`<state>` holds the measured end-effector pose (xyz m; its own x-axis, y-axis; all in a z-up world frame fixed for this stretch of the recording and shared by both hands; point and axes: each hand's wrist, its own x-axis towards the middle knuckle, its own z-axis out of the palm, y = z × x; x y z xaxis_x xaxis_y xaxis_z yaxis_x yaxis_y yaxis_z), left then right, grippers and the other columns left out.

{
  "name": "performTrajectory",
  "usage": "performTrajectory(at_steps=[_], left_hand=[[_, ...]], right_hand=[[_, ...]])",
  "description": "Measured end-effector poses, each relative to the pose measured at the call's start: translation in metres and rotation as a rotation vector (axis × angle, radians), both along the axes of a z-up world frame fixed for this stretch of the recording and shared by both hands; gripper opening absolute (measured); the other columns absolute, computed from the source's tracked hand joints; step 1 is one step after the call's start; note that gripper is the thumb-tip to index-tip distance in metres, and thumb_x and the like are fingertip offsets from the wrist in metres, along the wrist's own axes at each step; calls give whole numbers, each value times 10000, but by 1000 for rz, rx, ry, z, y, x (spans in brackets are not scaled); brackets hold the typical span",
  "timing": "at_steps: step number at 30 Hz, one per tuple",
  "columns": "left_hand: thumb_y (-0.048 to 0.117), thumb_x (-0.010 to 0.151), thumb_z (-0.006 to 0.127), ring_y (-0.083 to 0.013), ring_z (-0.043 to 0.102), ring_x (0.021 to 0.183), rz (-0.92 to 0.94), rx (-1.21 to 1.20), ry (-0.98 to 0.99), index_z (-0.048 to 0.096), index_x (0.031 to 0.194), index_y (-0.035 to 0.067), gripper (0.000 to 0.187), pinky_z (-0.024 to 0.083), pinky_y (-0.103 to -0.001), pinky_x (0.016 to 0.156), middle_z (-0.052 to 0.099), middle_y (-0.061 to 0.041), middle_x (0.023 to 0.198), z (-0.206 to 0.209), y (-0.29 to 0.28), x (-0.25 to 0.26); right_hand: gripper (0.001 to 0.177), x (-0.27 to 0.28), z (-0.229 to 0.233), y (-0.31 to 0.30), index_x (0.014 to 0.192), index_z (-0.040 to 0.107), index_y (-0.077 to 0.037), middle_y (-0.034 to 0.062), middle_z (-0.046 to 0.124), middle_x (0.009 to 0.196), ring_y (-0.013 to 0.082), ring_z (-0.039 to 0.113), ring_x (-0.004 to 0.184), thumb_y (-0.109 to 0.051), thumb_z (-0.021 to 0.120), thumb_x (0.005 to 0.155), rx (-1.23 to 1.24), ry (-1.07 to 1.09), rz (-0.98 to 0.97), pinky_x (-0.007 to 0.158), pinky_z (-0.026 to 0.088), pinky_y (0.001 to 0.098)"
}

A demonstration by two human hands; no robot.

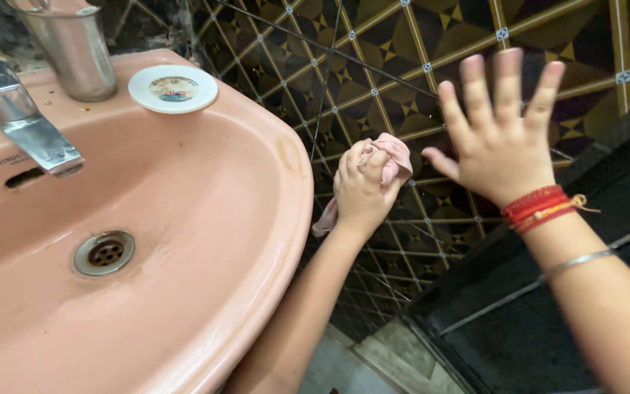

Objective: The person is cleaning a patterned wall in a bathroom using a pink cloth. They wipe the wall in a repetitive motion, focusing on different sections of the wall.

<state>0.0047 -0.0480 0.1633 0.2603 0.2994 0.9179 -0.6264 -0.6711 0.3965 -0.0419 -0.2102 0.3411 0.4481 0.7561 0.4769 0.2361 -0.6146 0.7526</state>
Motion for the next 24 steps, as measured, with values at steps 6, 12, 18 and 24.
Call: performTrajectory(at_steps=[6, 12, 18, 24], left_hand=[[306, 811, 856, -407, 544, 1265, -2, -6, 40, 511, 1267, 209, 580, 499, -526, 1017, 507, -140, 1405, 4, -1, -7], [302, 807, 849, -392, 548, 1260, 18, -32, 74, 513, 1255, 221, 566, 501, -521, 1000, 512, -127, 1404, 4, -6, -8], [282, 775, 844, -392, 558, 1236, 14, -34, 89, 518, 1273, 224, 598, 501, -521, 1000, 513, -119, 1392, 4, -7, -7], [288, 825, 850, -408, 561, 1225, -4, -56, 102, 504, 1283, 198, 582, 508, -516, 974, 501, -146, 1404, 1, -10, -10]], right_hand=[[943, -6, 6, 17, 1582, 456, -195, 85, 374, 1676, 356, 229, 1554, -801, 461, 860, -542, -106, -84, 1195, 116, 661], [964, -14, 13, 25, 1559, 438, -212, 54, 386, 1644, 336, 264, 1524, -831, 434, 819, -638, -113, -63, 1172, 119, 655], [965, -11, 14, 23, 1561, 447, -218, 40, 390, 1647, 316, 279, 1522, -834, 436, 818, -626, -155, -53, 1180, 119, 640], [936, -11, 10, 21, 1561, 447, -243, 21, 392, 1644, 289, 286, 1532, -814, 463, 820, -589, -104, -48, 1199, 124, 623]])
